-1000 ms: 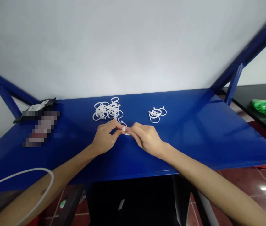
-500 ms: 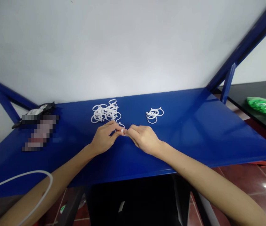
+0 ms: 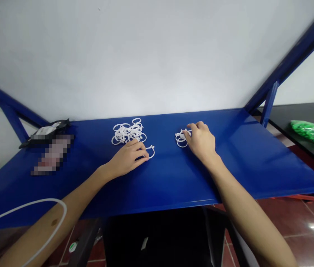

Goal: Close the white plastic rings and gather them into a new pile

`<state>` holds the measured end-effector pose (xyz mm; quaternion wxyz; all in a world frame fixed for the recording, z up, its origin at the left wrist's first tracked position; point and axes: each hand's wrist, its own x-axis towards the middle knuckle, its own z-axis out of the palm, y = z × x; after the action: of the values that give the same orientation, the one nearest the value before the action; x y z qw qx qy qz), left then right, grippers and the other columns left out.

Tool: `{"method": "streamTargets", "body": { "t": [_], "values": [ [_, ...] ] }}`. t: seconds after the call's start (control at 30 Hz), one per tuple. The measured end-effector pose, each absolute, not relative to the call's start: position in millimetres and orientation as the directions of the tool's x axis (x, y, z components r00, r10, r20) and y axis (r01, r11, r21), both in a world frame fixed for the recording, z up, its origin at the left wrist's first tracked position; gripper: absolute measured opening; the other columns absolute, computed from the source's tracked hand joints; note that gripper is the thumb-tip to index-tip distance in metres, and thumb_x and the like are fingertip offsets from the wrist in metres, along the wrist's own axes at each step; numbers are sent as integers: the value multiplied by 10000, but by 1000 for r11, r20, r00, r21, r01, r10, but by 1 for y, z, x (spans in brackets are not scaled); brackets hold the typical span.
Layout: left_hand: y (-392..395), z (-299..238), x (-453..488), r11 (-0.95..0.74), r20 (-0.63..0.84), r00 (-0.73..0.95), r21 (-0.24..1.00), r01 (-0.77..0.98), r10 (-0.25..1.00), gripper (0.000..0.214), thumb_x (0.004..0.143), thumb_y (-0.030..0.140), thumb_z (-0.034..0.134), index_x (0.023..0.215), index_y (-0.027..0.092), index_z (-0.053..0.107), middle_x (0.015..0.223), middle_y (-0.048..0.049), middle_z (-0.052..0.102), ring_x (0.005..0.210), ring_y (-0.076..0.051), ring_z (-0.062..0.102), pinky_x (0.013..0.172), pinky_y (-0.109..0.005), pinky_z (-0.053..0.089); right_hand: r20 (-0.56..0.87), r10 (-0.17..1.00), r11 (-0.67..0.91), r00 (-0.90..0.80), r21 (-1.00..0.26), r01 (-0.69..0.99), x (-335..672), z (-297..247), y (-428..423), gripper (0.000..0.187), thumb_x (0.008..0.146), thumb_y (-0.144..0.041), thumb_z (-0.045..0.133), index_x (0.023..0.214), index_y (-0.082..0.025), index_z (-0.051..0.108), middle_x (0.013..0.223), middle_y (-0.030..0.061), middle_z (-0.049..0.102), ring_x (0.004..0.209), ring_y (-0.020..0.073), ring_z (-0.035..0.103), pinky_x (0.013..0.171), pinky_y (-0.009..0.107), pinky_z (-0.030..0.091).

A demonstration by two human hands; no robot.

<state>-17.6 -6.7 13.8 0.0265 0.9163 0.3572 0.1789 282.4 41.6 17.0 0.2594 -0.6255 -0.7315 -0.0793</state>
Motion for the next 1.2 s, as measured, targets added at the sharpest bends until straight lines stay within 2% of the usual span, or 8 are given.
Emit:
{"method": "streamTargets", "body": {
  "t": [0.17,0.3,0.4,0.53,0.63,0.83,1.0,1.2],
  "values": [
    [-10,14,-11,-772,395,681,132,622,617,207,1009,271,526,946,207,712,860,-27,636,865,-184,525,854,-323,441,535,831,331,-154,-251,910,270,21,32,306,979,-409,540,1067,-170,711,989,136,671,906,273,622,680,371,495],
    [-12,12,-7,-794,467,677,95,601,569,227,1021,287,508,959,225,718,754,-5,658,782,-175,519,804,-312,412,401,848,523,-347,-523,673,244,25,13,260,986,-400,554,1022,-192,707,960,77,728,785,195,654,735,349,520],
    [-15,12,-2,-800,486,675,93,592,556,238,1019,294,509,920,239,719,725,1,655,767,-178,520,773,-320,391,270,864,473,-426,-725,500,225,22,-1,254,982,-394,559,1103,-200,671,848,26,745,689,161,662,691,315,534],
    [-17,11,2,-815,467,711,36,579,526,242,1014,286,515,873,226,702,728,-1,643,773,-177,529,762,-324,390,232,870,403,-434,-842,359,215,11,-7,267,970,-336,568,1195,-196,605,832,9,744,698,151,688,711,306,559],
    [-18,10,4,-812,519,681,44,582,516,217,1003,295,538,859,207,672,749,-2,658,766,-173,546,769,-321,405,269,850,442,-452,-831,337,216,7,-6,252,975,-319,571,1194,-205,619,862,11,748,720,145,689,723,297,558],
    [-15,8,-1,-651,566,439,245,719,698,145,975,324,579,944,196,639,822,-15,686,811,-185,613,820,-342,451,368,787,583,-495,-706,402,220,13,-8,174,973,-317,606,1109,-216,648,949,35,772,766,161,707,718,296,551],
    [-11,4,-4,-701,528,520,226,676,672,184,1019,322,513,1002,197,647,941,-32,723,909,-199,632,882,-361,461,437,743,659,-507,-610,439,222,17,-9,156,996,-306,567,1054,-211,677,991,53,768,822,179,712,733,315,561],
    [-17,6,2,-730,564,544,165,663,622,219,1033,292,477,945,187,647,884,-34,721,840,-192,609,819,-344,447,478,678,723,-559,-571,389,221,15,-9,179,1021,-304,527,1013,-197,669,939,55,744,832,177,705,733,304,553]
  ]
}}
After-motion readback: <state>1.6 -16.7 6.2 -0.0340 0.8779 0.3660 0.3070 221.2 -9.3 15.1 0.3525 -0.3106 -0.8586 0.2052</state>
